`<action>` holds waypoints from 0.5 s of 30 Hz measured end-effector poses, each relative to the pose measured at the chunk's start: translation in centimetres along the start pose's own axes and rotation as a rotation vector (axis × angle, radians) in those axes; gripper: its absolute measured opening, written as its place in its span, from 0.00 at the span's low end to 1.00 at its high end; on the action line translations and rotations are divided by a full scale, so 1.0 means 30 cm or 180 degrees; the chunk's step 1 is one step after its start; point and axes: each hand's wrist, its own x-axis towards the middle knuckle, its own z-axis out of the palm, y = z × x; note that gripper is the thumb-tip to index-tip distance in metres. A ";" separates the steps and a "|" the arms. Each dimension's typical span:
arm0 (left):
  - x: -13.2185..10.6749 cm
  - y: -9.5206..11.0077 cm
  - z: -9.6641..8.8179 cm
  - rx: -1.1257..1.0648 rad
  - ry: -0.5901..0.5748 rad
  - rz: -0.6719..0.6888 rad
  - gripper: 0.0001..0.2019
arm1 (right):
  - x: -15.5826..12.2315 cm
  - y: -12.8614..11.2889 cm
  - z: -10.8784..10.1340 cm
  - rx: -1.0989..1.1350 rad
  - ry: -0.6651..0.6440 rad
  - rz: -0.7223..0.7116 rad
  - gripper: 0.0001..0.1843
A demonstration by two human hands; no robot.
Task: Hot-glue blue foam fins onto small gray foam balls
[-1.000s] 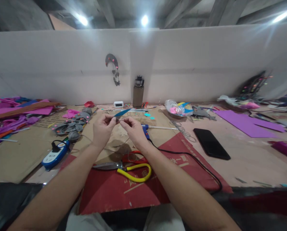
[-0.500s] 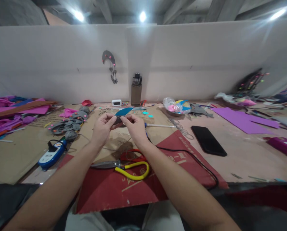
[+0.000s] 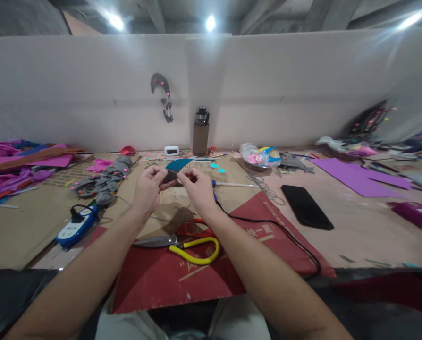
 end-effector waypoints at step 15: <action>-0.011 0.022 0.013 -0.0073 -0.0037 -0.0186 0.13 | -0.004 -0.014 -0.018 -0.0041 0.0129 -0.0447 0.10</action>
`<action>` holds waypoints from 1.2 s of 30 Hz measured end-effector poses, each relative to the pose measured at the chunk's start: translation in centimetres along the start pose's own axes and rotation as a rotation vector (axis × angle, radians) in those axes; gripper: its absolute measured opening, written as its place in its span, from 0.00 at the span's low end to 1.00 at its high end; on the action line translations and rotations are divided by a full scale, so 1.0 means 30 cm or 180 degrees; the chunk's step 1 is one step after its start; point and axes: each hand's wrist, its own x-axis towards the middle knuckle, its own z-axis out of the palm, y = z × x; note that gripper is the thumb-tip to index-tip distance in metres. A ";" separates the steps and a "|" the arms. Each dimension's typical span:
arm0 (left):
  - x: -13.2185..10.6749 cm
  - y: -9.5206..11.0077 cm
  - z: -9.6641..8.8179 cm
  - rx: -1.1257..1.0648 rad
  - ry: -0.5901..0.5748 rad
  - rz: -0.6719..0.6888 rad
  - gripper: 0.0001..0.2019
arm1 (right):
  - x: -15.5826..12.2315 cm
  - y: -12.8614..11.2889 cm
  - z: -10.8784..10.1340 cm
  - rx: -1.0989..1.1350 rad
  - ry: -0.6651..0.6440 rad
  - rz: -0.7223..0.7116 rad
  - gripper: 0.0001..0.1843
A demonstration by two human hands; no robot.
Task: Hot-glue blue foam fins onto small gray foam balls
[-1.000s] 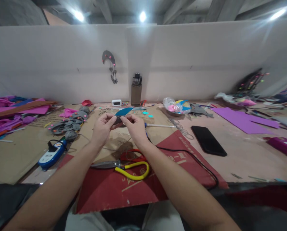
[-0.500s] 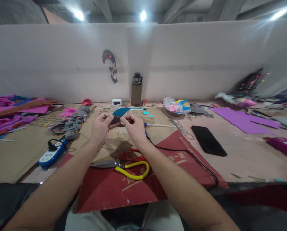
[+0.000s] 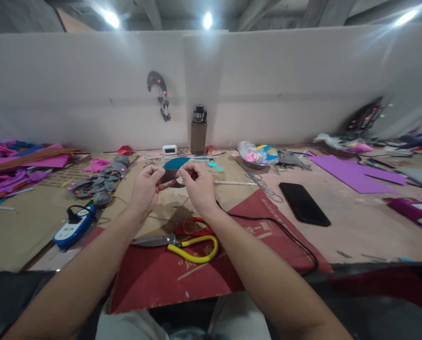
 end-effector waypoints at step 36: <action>0.012 -0.003 -0.020 -0.0037 -0.0168 -0.0392 0.12 | 0.014 0.043 0.004 0.0864 -0.0489 0.0707 0.13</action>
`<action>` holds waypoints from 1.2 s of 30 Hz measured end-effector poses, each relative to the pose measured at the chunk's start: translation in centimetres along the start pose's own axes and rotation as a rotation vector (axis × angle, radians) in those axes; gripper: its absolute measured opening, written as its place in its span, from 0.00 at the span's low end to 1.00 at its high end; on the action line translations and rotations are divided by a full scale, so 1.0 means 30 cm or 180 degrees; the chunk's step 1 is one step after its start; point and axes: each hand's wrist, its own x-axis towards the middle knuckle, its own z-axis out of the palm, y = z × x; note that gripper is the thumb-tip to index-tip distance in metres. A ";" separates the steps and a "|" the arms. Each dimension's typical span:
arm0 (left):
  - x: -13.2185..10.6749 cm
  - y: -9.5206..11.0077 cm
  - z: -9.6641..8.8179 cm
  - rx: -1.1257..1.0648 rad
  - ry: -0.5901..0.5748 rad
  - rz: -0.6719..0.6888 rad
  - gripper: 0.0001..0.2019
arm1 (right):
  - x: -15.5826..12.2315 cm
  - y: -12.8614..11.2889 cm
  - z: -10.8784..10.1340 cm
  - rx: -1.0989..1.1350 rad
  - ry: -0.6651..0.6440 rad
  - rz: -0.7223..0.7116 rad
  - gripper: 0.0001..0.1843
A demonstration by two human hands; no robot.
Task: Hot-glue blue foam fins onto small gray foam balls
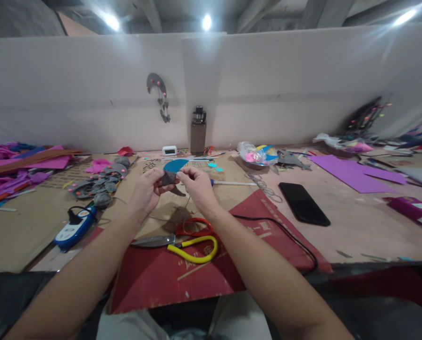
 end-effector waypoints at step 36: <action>-0.002 -0.057 -0.003 0.2040 -0.0285 0.1097 0.15 | -0.020 -0.023 0.034 -0.0815 0.0575 -0.0373 0.12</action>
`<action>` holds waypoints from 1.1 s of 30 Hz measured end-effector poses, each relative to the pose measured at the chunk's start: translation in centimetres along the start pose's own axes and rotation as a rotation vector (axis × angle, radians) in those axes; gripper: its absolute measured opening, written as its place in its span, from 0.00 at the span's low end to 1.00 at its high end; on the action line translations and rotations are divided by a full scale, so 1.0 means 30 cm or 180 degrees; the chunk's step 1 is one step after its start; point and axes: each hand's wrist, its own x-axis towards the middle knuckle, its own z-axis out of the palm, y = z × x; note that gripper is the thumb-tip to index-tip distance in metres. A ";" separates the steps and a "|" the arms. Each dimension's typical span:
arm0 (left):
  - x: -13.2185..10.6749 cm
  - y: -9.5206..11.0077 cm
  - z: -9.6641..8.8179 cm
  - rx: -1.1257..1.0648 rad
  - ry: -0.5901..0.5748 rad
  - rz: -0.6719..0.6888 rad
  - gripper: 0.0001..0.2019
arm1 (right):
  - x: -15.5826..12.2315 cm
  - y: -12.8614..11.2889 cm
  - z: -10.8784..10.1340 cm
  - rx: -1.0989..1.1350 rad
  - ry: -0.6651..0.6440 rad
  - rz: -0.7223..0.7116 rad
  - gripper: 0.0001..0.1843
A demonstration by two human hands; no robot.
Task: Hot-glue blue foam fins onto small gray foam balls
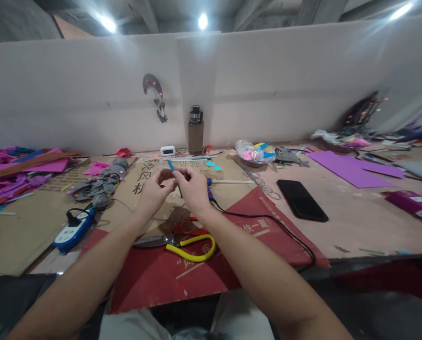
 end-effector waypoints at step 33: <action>0.016 0.042 -0.002 -0.2041 0.0325 -0.1071 0.15 | 0.004 0.018 -0.046 -0.0544 -0.0037 -0.0531 0.12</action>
